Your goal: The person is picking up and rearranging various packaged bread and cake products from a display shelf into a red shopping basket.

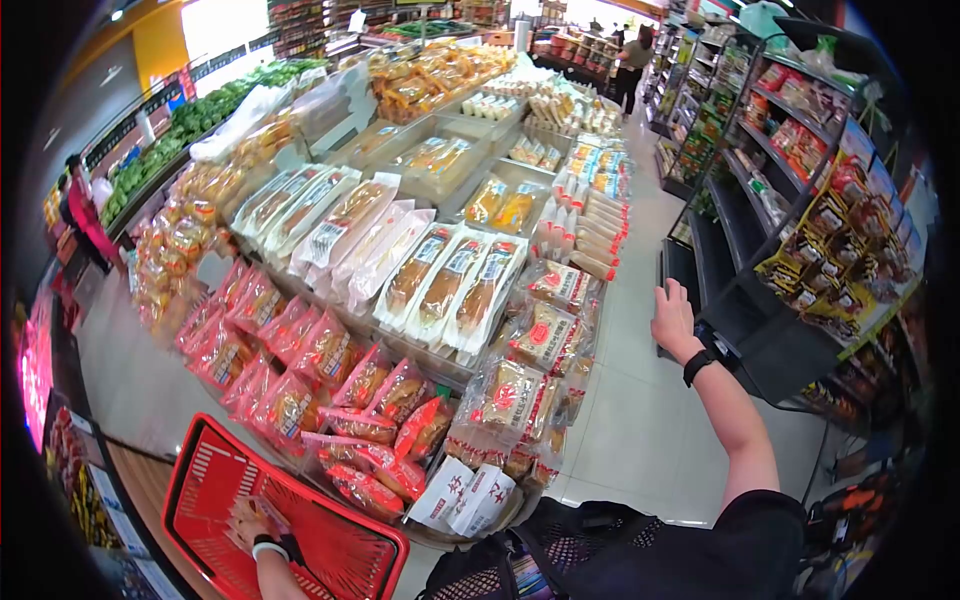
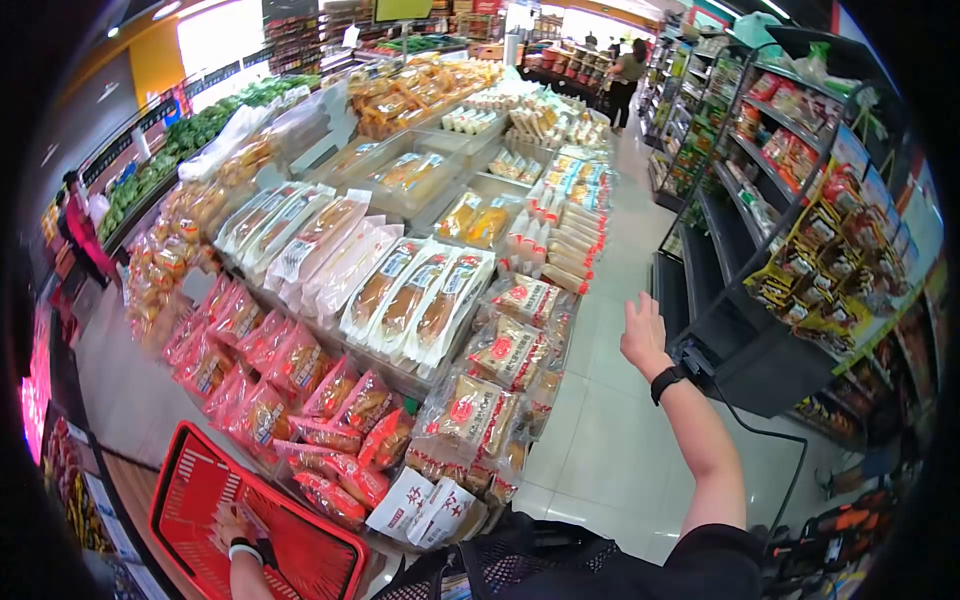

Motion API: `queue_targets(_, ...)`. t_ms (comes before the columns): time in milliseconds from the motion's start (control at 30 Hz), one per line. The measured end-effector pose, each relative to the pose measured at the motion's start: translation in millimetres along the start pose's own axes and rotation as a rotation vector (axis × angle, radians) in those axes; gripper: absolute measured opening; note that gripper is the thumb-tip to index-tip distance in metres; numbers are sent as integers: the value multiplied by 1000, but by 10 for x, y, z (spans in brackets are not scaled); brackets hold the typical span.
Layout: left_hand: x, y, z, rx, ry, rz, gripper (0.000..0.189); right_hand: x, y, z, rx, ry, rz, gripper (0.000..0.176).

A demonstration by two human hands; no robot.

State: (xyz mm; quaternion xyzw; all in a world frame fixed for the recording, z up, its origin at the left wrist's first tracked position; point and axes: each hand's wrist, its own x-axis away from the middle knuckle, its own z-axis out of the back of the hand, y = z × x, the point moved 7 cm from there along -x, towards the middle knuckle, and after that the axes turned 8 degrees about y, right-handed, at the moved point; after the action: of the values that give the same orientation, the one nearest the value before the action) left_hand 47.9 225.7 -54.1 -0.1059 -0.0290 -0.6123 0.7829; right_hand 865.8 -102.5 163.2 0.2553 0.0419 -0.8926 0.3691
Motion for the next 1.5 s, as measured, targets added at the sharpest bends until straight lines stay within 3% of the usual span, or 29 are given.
queue_targets(67,4,136,-129,-346,30,-299,47,56,-28,33,-32,-13,14,51)
queue_targets(200,-584,-135,-961,-699,183,-413,47,45,-245,137,-108,-40,14,51)
queue_targets(267,-629,-202,-1006,-581,542,-488,47,-74,-526,212,-255,28,87,52)
queue_targets(300,-557,-252,-894,-146,305,-347,47,-112,-648,222,-262,27,87,52)
queue_targets(333,-495,-359,-856,501,123,-112,47,-138,-805,304,-325,77,124,51)
queue_targets(367,-234,-330,-558,907,74,149,48,-173,-967,429,-379,126,165,50)
queue_targets(400,-544,-566,-1071,1329,-167,361,47,-170,-1147,510,-456,142,183,50)
queue_targets(433,-479,-609,-971,1328,-161,361,47,-152,-1337,618,-534,157,201,49)
queue_targets(500,-43,-476,-561,1850,-587,400,36,-40,-1781,974,-776,110,268,47)
queue_targets(533,417,-272,74,1758,-657,350,33,53,-2027,1113,-882,93,372,46)
queue_targets(600,698,-239,633,1740,-347,146,37,287,-2465,1433,-1072,11,533,45)
queue_targets(767,1863,1100,2159,1783,-178,-275,57,965,-3309,1854,-1531,-324,790,54)
queue_targets(833,2237,1759,2426,1871,-112,-362,64,1040,-3408,1940,-1588,-289,761,60)
queue_targets(867,2457,2035,2513,1766,-250,-319,67,1027,-3364,1976,-1634,-262,739,67)
queue_targets(933,2642,2474,2483,1721,-211,-524,74,979,-3243,1904,-1581,-236,645,74)
queue_targets(967,2824,2697,2516,1811,-302,-506,76,926,-3149,1859,-1524,-228,563,81)
queue_targets(1000,2948,2851,2547,1786,-313,-517,79,890,-3085,1766,-1535,-315,511,93)
queue_targets(1067,3077,3058,2543,1765,-324,-541,83,817,-2915,1654,-1552,-375,430,97)
queue_targets(1133,3258,3252,2610,1581,-170,-933,92,764,-2754,1524,-1542,-450,267,107)
queue_targets(1167,3278,3320,2618,1575,-174,-939,92,755,-2706,1482,-1544,-446,258,107)
queue_targets(1267,3319,3514,2514,1519,-434,-868,99,748,-2596,1234,-1722,-577,66,99)
queue_targets(1433,3441,3597,2504,1539,-537,-833,97,660,-2393,1051,-1878,-748,-51,88)
queue_targets(1500,3390,3577,2417,1849,-565,-412,90,616,-2385,1034,-2081,-960,-49,88)
